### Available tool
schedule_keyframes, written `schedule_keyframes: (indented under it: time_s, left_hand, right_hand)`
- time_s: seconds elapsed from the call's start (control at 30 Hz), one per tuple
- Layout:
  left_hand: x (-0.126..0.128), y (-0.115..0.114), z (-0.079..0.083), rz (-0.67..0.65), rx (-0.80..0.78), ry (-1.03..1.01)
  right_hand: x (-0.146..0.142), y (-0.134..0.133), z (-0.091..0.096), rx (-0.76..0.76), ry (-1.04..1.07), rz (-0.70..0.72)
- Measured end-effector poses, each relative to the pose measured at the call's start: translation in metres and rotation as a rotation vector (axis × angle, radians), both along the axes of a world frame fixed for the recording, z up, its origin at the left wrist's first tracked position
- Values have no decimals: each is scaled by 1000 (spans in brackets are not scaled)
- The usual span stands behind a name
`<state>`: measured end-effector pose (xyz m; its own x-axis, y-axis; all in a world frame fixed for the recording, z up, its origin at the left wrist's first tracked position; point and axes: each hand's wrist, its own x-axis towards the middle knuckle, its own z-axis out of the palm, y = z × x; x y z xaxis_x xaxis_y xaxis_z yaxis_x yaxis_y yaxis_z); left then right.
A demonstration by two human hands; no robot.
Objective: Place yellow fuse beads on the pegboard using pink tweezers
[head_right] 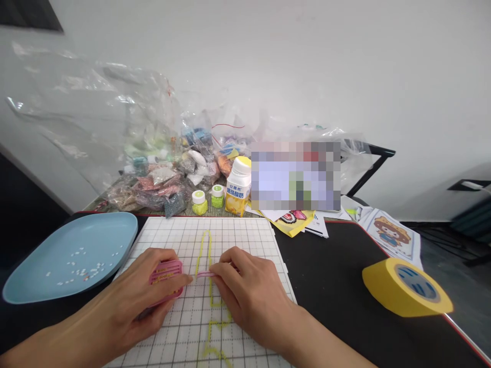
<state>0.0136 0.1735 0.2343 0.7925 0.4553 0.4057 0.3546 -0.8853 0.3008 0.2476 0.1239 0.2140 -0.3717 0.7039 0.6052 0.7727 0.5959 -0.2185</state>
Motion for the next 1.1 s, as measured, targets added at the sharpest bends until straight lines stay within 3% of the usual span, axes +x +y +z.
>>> schedule_keyframes:
  time_s: [0.43, 0.6, 0.83, 1.1]
  left_hand:
    - [2, -2, -4, 50, 9, -33]
    - [1, -1, -6, 12, 17, -24]
    - [0, 0, 1, -1, 2, 56]
    - [-5, 1, -9, 38, -177, -62]
  right_hand:
    - [0, 1, -1, 22, -7, -1]
    - [0, 0, -2, 19, -1, 2]
    - [1, -1, 1, 77, 67, -16]
    - [-1, -5, 4, 50, 68, 26]
